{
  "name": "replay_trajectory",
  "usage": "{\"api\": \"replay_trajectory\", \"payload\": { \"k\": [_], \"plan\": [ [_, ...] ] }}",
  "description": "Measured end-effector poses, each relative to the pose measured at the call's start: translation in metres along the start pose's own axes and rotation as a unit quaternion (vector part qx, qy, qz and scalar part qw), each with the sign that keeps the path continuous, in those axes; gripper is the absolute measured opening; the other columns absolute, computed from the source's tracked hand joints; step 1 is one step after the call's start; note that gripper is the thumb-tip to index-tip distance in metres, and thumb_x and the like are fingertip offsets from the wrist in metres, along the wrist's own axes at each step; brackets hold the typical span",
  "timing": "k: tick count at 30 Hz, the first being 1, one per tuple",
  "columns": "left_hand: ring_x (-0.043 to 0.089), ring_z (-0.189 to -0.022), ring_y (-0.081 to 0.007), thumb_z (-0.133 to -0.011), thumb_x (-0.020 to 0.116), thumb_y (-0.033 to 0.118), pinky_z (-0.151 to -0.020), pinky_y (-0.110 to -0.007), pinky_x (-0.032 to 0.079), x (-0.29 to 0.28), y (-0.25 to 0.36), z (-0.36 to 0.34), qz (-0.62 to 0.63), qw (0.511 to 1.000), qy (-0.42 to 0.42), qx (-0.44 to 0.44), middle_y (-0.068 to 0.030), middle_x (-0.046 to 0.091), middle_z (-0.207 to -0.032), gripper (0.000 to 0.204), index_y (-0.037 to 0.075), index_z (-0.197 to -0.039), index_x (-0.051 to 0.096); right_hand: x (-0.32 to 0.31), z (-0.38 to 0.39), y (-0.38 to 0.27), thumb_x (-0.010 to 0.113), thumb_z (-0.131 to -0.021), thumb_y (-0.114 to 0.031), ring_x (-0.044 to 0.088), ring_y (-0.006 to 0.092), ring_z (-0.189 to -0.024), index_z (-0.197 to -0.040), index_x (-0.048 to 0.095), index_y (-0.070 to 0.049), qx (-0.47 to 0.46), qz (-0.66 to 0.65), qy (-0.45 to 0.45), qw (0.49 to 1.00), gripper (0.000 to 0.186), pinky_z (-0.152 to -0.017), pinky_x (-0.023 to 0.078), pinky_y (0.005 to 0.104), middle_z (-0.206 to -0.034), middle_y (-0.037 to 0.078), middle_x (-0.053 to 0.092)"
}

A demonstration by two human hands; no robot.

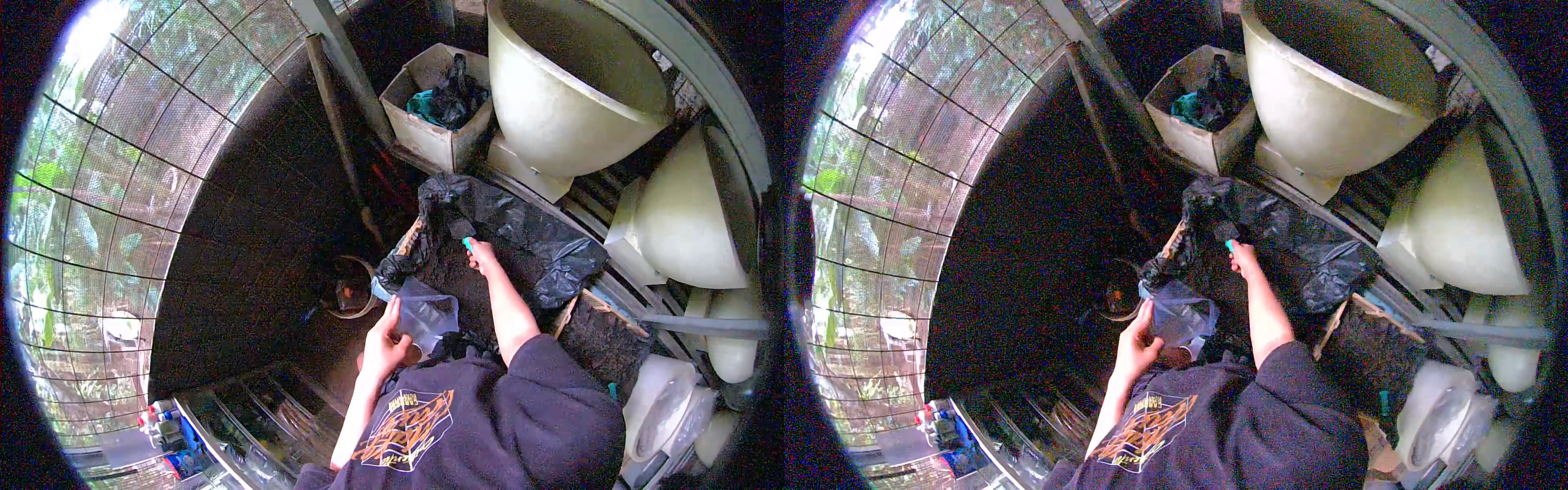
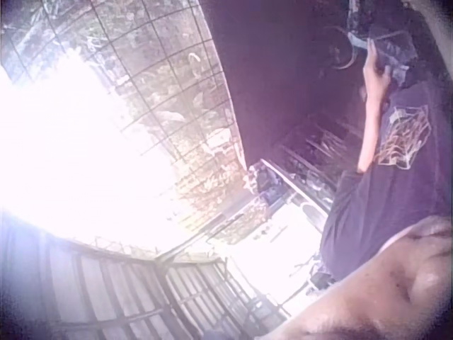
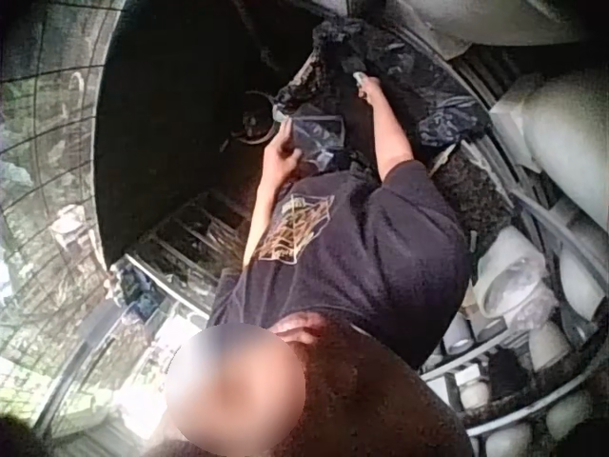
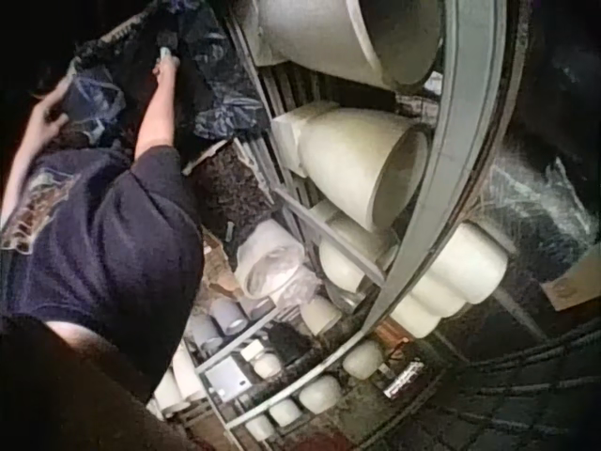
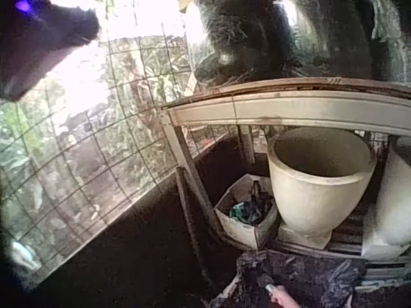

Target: The person wipes the glass top of a display cabinet with a blue cloth. They then move to a shelf area, open a plastic bag, and use a small green trowel to scoop dark soil from a large container into the bag.

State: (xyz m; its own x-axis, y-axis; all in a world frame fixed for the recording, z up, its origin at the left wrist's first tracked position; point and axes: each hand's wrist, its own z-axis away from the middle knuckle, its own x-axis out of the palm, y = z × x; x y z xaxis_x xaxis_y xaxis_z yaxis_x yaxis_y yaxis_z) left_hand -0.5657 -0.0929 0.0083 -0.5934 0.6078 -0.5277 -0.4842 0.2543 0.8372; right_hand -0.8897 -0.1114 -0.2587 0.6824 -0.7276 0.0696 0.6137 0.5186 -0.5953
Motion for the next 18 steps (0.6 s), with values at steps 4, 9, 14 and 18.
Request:
{"api": "replay_trajectory", "payload": {
  "k": [4, 9, 14, 18],
  "plan": [
    [0.032, -0.143, -0.0257, -0.071, 0.064, -0.005, -0.116, -0.033, 0.028, 0.001, 0.005, -0.006, 0.020, 1.000, -0.009, -0.008, -0.0184, 0.036, -0.153, 0.081, 0.001, -0.147, 0.037, -0.019, 0.030, 0.005, 0.059, -0.096, -0.036, 0.038, 0.0072, -0.043, -0.094, 0.058, -0.009, -0.029, 0.008, -0.028, 0.999, 0.027, -0.036, 0.031, 0.0248, -0.069, 0.001, 0.052],
    [0.043, -0.137, -0.0255, -0.073, 0.065, 0.002, -0.107, -0.032, 0.039, 0.004, 0.016, -0.023, 0.043, 0.999, -0.030, -0.001, -0.0184, 0.038, -0.151, 0.076, 0.003, -0.145, 0.040, -0.059, 0.107, -0.013, 0.060, -0.097, -0.029, 0.038, 0.0049, -0.043, -0.097, 0.059, -0.006, -0.111, 0.009, -0.083, 0.990, 0.023, -0.038, 0.031, 0.0235, -0.069, 0.000, 0.052],
    [0.046, -0.135, -0.0264, -0.072, 0.067, 0.003, -0.104, -0.031, 0.042, 0.009, 0.018, -0.045, -0.019, 0.999, -0.039, 0.034, -0.0183, 0.038, -0.151, 0.077, 0.002, -0.144, 0.041, -0.081, 0.210, -0.062, 0.061, -0.096, -0.025, 0.041, 0.0027, -0.046, -0.100, 0.062, -0.006, -0.185, 0.075, -0.107, 0.974, 0.019, -0.040, 0.032, 0.0221, -0.070, -0.001, 0.054],
    [0.043, -0.136, -0.0279, -0.071, 0.068, 0.003, -0.110, -0.032, 0.036, 0.018, 0.011, -0.071, -0.008, 0.999, -0.037, 0.029, -0.0206, 0.041, -0.148, 0.077, -0.001, -0.143, 0.041, -0.092, 0.262, -0.088, 0.069, -0.090, -0.013, 0.058, 0.0051, -0.081, -0.104, 0.064, -0.003, -0.351, 0.145, -0.122, 0.917, 0.018, -0.070, 0.046, 0.0223, -0.090, -0.001, 0.065]
  ]
}}
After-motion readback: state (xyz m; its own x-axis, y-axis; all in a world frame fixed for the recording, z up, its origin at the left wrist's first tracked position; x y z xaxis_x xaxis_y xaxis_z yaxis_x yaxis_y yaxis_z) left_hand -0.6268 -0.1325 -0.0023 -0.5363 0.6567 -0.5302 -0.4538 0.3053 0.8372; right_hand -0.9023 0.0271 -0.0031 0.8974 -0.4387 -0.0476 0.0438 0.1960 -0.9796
